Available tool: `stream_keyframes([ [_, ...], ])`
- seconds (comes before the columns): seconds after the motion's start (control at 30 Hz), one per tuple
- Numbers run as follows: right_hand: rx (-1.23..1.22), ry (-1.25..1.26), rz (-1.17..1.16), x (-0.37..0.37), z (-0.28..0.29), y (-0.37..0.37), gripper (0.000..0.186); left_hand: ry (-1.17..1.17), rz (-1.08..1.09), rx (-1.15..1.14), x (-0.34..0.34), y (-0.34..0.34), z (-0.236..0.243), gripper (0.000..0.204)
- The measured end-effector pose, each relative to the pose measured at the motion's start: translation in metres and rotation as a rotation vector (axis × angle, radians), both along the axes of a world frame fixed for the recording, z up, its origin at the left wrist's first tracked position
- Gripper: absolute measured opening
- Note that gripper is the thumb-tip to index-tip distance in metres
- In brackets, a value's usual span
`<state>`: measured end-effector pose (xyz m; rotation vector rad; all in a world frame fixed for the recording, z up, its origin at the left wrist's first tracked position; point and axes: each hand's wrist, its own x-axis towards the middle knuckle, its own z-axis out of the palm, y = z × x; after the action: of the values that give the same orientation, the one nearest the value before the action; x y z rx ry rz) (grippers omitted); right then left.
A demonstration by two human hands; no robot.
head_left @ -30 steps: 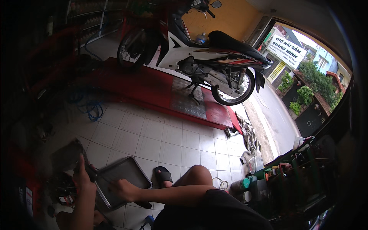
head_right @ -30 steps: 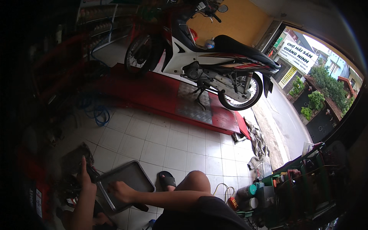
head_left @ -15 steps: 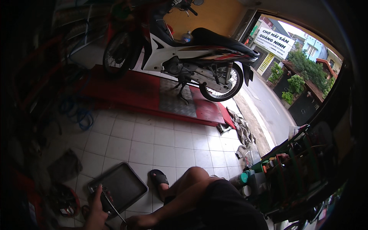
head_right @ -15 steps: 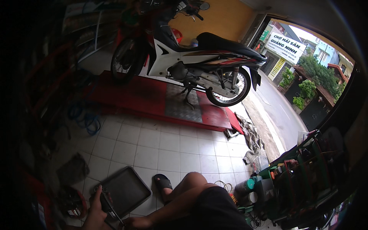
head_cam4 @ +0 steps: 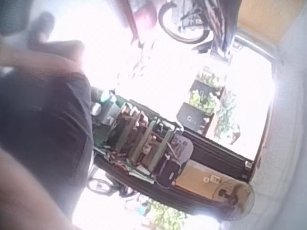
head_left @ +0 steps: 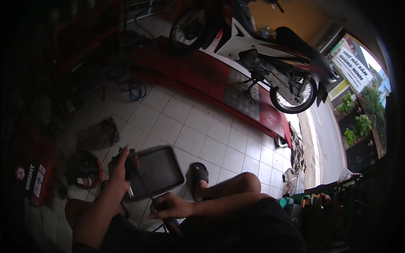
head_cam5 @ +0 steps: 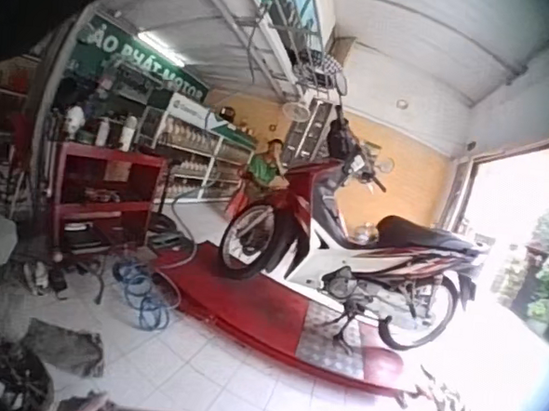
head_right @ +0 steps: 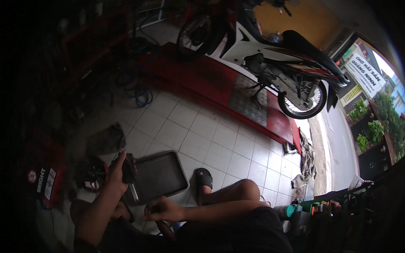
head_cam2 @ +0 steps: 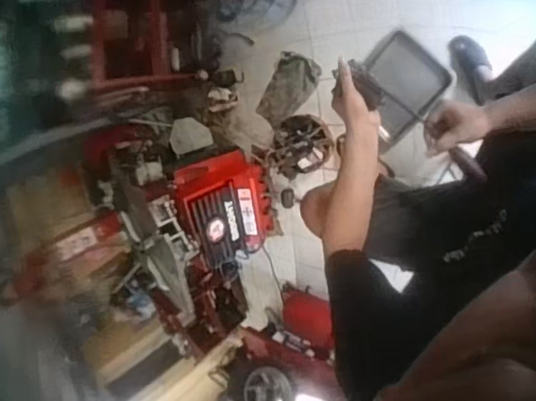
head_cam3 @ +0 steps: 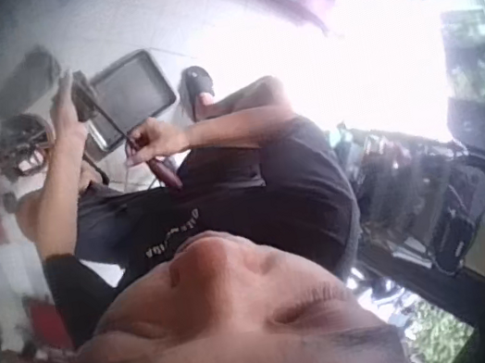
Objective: The person sits on a low stool in a workshop and uses a screwdriver to disassemble a cylindrical mechanical component, likely a carburetor. They remove small internal parts and place them into a metal tray on the floor, then reassemble the component.
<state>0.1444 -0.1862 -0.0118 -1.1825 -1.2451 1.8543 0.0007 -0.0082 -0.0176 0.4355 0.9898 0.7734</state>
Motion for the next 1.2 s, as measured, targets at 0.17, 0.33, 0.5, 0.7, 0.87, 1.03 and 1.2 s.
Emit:
stream_keyframes([
  [0.17, -0.347, 0.371, -0.112, -0.002, 0.002, 0.009, 0.043, 0.119, -0.055, 0.101, 0.001, 0.015, 0.017, 0.043],
  [0.33, -0.309, 0.527, -0.032, -0.006, 0.002, 0.013, 0.044, 0.125, -0.099, 0.035, -0.011, 0.003, 0.016, 0.043],
  [0.5, -0.324, 0.106, 0.094, 0.006, 0.021, 0.015, 0.023, 0.098, -0.161, 0.026, -0.008, -0.018, 0.024, 0.043],
  [0.7, -0.037, -0.056, 0.124, 0.0, 0.018, 0.005, 0.029, 0.021, -0.161, -0.104, -0.01, -0.035, 0.023, 0.042],
  [0.87, -0.269, 0.392, 0.103, 0.005, 0.028, 0.009, 0.03, -0.014, -0.142, -0.096, -0.014, -0.036, 0.018, 0.04],
  [1.03, -0.27, 0.073, 0.314, 0.014, 0.033, 0.022, 0.027, -0.05, -0.124, -0.06, -0.011, -0.04, 0.019, 0.038],
  [1.2, -0.114, -0.182, 0.352, 0.008, 0.045, 0.024, 0.027, -0.081, -0.118, -0.074, -0.008, -0.041, 0.021, 0.038],
])
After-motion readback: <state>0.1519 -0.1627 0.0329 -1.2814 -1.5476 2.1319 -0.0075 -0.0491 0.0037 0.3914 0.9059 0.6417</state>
